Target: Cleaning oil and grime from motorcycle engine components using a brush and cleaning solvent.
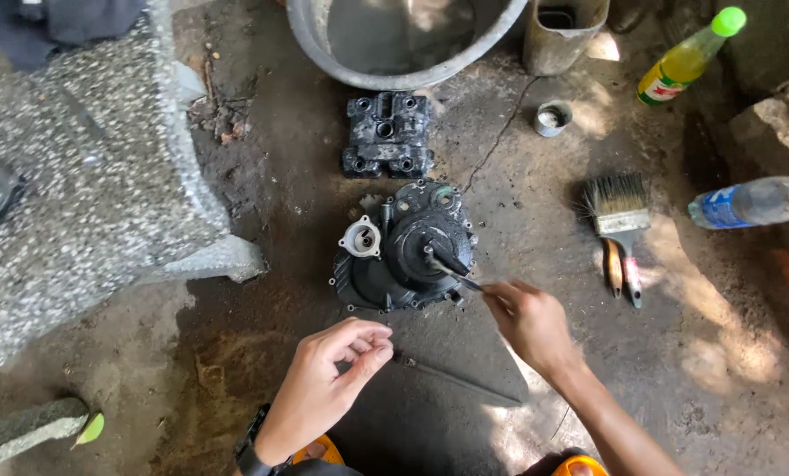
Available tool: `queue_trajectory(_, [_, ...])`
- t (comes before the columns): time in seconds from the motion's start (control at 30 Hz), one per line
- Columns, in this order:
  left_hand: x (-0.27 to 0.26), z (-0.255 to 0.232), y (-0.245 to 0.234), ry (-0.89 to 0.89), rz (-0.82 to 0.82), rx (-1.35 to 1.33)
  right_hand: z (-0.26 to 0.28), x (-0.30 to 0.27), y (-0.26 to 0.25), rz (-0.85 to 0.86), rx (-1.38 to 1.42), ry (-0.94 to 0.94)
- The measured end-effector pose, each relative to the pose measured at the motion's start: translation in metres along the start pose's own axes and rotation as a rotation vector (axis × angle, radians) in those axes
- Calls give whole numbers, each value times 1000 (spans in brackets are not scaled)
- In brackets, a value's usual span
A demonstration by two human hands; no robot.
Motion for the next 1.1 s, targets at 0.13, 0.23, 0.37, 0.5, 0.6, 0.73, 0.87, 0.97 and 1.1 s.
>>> queue_trajectory(0.13, [6,6,3,-14,1,16,-49,-23,0,-140,220,220])
queue_trajectory(0.23, [12,11,9,19,6,31,-63,-24,9,-183,261,289])
queue_trajectory(0.37, [14,12,12,-53,6,34,-79,-28,41,-134,298,299])
queue_trajectory(0.5, [14,18,12,-104,-16,21,-95,-33,66,-186,414,272])
queue_trajectory(0.6, [18,18,16,-120,-15,32,-88,-22,60,-233,434,265])
queue_trajectory(0.73, [18,22,17,-123,-17,54,-81,-29,59,-195,405,300])
queue_trajectory(0.87, [27,24,14,-168,-11,68,-88,-37,61,-215,390,268])
queue_trajectory(0.97, [41,8,11,-131,21,169,-87,-25,48,-276,422,220])
queue_trajectory(1.1, [52,-35,8,15,74,370,-100,-5,26,-293,425,291])
Point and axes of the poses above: each hand's wrist, its own x-axis towards the middle knuckle, its own y-axis out of the palm, z = x × y, the point moved 3 cm from there along x, towards the middle knuckle, and after that the axes turned 3 degrees about y, right-handed, at the moved point
